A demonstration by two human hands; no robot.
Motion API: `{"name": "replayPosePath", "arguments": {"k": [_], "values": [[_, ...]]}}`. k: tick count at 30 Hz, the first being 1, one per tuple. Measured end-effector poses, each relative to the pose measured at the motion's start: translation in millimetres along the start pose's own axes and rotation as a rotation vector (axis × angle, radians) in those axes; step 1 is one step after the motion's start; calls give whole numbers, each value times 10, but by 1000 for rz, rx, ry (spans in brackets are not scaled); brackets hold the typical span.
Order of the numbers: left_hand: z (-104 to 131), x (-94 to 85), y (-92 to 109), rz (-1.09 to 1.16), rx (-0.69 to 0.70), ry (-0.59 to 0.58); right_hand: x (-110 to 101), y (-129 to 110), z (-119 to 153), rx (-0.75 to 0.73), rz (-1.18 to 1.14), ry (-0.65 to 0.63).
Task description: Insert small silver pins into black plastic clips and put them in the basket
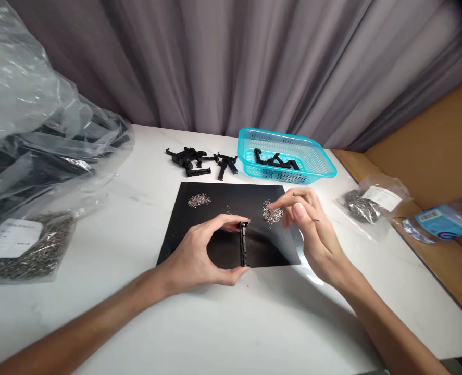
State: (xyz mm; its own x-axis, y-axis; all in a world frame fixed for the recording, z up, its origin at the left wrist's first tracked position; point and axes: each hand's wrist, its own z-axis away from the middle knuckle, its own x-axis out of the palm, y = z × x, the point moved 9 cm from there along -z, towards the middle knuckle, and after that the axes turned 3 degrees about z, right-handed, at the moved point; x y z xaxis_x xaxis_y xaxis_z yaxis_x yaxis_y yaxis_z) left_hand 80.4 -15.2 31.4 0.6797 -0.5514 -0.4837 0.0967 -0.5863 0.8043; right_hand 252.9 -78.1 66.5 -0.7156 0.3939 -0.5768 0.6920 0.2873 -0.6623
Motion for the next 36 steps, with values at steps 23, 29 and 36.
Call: {"name": "replayPosePath", "arguments": {"k": [23,29,36], "values": [[24,87,-23,-198,18,-69,447,-204,71,-235,51,-52],[20,93,5,-122,-1,-73,247,-258,32,-248,17,-48],[42,101,60,-55,36,-87,-24,-168,28,-151,51,50]]}}
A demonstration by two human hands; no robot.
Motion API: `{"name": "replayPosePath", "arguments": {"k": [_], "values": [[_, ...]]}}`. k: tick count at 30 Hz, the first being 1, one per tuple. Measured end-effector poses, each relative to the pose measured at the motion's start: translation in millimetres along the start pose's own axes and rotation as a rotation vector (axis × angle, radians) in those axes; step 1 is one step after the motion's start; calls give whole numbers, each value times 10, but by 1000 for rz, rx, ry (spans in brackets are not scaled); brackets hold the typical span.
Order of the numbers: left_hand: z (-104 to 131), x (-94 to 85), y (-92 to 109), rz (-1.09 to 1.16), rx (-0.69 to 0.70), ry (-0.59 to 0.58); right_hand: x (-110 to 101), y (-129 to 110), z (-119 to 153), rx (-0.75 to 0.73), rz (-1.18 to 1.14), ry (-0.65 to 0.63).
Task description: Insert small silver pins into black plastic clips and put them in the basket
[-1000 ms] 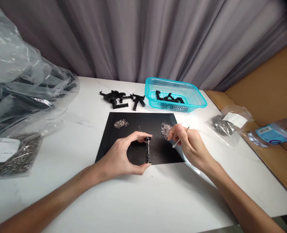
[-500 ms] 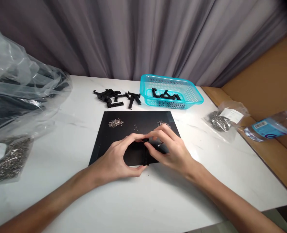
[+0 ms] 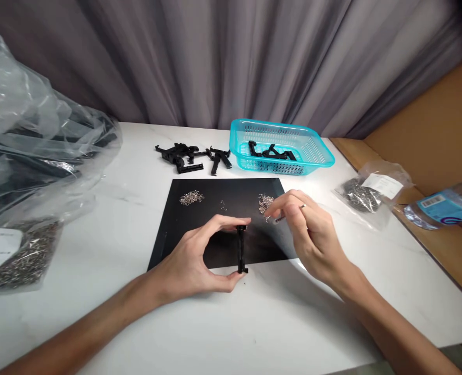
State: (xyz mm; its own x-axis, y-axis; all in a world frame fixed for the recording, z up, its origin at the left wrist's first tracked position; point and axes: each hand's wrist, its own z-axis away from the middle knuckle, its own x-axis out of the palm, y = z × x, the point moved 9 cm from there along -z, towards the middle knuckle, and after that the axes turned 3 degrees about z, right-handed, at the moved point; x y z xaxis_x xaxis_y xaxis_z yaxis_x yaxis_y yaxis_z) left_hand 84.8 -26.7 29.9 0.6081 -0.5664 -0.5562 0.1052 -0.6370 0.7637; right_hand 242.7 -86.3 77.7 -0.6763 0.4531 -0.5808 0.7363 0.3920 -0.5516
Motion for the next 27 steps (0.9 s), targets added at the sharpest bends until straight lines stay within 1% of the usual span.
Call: {"name": "replayPosePath", "arguments": {"k": [4,7,12,14,16,18,23,27], "values": [[15,-37,-3,17,27,26,83,142,52,169,-116,-75],[8,-53,8,13,28,30,105,134,55,204,-200,-98],[-12,-43,16,22,-2,13,100,67,29,212,-379,-106],[-15,-39,17,19,-8,7,83,43,28,199,-420,-83],[-16,-39,21,9,-10,4,71,39,36,195,-425,-54],[-17,-43,27,-2,-11,8,92,41,47,193,-426,-54],[-18,-32,27,-9,-11,12,211,71,63,191,-434,-118],[-5,-26,2,-32,-16,22,261,46,63,113,-413,-130]]}}
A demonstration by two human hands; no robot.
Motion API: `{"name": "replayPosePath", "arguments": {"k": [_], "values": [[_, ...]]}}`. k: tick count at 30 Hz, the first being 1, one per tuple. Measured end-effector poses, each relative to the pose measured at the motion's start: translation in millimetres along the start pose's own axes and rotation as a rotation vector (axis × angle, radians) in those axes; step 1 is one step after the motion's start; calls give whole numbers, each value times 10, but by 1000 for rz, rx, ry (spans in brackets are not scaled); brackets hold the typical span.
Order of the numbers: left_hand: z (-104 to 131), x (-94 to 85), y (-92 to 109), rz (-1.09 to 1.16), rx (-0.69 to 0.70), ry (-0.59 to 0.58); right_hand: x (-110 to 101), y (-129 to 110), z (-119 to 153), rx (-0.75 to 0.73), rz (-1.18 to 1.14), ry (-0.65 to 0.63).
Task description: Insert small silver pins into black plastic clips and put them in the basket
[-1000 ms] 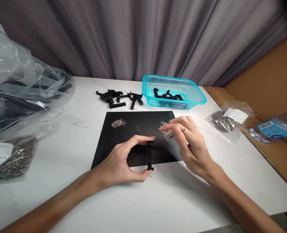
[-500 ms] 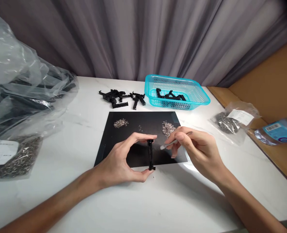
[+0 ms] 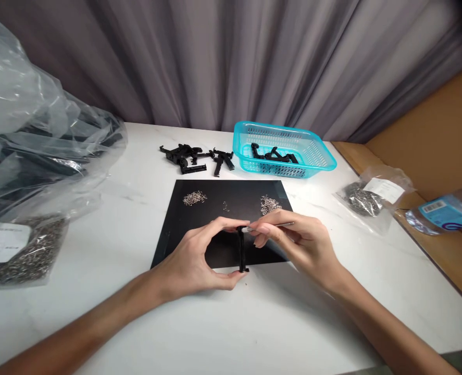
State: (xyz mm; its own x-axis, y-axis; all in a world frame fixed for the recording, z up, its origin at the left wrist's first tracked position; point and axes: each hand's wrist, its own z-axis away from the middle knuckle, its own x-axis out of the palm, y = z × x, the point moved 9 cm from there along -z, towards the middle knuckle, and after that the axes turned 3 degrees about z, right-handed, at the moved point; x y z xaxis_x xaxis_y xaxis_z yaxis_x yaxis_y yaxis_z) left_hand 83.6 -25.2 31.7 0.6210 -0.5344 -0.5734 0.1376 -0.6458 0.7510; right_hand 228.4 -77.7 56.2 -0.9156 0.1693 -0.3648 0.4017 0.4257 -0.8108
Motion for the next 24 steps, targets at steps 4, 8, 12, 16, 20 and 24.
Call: {"name": "replayPosePath", "arguments": {"k": [4,8,12,16,20,24], "values": [[3,20,-40,-28,-26,-19,47,7,2,-43,20,-25],[-5,38,-84,-36,-72,-44,83,49,10,-26,29,-60],[4,73,-118,-29,-109,-92,121,88,19,-12,33,-90],[-1,77,-137,-26,-132,-100,154,88,20,-21,51,-99],[-13,92,-149,-9,-153,-117,75,87,-4,7,93,-30],[-7,66,-183,-9,-169,-99,-223,88,-7,28,123,262]]}}
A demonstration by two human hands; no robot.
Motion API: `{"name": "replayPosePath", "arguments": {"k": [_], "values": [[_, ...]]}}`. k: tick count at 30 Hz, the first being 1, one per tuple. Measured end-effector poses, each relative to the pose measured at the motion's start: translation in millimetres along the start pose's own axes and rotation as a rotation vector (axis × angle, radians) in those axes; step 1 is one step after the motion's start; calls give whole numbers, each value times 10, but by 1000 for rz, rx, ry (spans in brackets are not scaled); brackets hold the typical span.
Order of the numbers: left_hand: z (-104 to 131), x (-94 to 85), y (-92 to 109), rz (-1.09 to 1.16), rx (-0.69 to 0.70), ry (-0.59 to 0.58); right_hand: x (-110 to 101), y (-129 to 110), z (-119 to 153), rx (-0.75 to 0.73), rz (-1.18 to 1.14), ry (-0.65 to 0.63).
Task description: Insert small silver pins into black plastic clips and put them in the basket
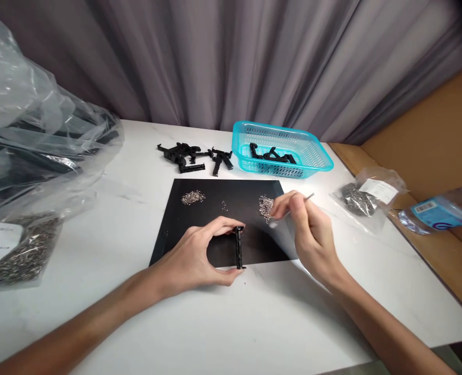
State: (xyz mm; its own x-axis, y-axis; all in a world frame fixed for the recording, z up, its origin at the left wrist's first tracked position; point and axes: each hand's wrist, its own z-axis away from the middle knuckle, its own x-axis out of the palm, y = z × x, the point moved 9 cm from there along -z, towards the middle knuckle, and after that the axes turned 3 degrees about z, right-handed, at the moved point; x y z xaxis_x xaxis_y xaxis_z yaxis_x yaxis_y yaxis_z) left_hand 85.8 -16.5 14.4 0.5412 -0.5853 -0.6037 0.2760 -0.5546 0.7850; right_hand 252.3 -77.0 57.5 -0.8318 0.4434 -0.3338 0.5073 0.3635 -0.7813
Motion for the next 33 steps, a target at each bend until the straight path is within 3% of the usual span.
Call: {"name": "replayPosePath", "arguments": {"k": [2,7,12,15,21,25,30,33], "values": [[0,-25,2,-9,19,19,7,57,0,45,10,6],[-1,-111,48,-23,85,105,393,219,145,231,83,-329],[19,-160,88,-29,120,160,588,141,266,311,-56,-533],[35,-180,96,-46,131,175,620,113,289,357,-137,-583],[65,-206,127,-107,166,196,638,142,288,379,-171,-587],[66,-241,100,-110,130,218,673,139,275,378,-191,-523],[36,-234,52,-253,140,194,656,178,159,298,-55,-339],[7,-313,-65,-355,88,226,334,214,-150,98,263,-94]]}}
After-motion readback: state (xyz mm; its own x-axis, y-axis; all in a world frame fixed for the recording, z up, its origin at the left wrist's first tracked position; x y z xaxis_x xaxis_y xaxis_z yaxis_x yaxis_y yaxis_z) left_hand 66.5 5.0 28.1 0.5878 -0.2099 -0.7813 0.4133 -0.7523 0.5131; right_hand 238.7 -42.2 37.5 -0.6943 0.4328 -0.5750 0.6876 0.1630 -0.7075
